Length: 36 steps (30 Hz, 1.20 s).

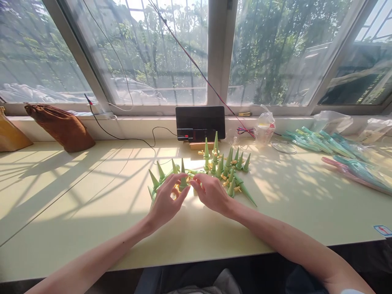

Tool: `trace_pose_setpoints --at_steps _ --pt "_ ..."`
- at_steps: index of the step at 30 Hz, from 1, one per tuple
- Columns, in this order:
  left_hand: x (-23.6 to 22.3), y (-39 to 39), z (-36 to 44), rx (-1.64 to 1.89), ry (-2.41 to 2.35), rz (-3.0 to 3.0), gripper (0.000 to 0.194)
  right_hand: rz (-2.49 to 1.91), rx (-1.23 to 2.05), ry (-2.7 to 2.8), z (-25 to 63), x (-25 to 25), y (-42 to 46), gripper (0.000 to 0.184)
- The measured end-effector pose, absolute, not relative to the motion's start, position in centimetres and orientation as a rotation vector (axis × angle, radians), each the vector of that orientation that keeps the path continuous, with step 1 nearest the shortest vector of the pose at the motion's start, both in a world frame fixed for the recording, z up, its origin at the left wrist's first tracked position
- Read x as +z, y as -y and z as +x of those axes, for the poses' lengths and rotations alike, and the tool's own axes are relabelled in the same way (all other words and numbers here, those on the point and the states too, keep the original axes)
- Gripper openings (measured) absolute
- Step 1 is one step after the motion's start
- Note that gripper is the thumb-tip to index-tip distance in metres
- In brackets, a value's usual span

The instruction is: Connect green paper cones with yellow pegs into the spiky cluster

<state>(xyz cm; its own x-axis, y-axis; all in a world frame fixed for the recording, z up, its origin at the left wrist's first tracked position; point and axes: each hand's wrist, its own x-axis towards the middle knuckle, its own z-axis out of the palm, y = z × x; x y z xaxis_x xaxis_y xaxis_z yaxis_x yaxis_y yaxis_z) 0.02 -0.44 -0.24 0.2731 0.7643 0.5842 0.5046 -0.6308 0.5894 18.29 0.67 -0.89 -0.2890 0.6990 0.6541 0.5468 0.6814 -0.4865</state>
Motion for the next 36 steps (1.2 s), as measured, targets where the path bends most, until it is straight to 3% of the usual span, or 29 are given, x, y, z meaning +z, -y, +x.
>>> trace_pose_setpoints --at_steps 6,17,21,25,36 --pt "-0.18 0.22 -0.02 1.319 -1.174 2.235 0.028 -0.923 0.220 1.962 18.17 -0.97 -0.57 0.011" --pt "-0.46 0.36 -0.01 1.278 -1.160 2.255 0.027 -0.936 0.215 2.015 18.28 -0.74 -0.73 0.032" --pt "-0.29 0.33 -0.05 1.305 -1.163 2.243 0.027 -0.948 0.204 1.968 18.19 -0.89 -0.56 0.017" --pt "-0.19 0.31 -0.11 1.319 -1.174 2.238 0.028 -0.926 0.203 1.968 18.16 -0.87 -0.54 0.013" --pt "-0.44 0.39 -0.07 1.275 -1.149 2.262 0.027 -0.971 0.215 2.011 18.30 -0.99 -0.88 0.036"
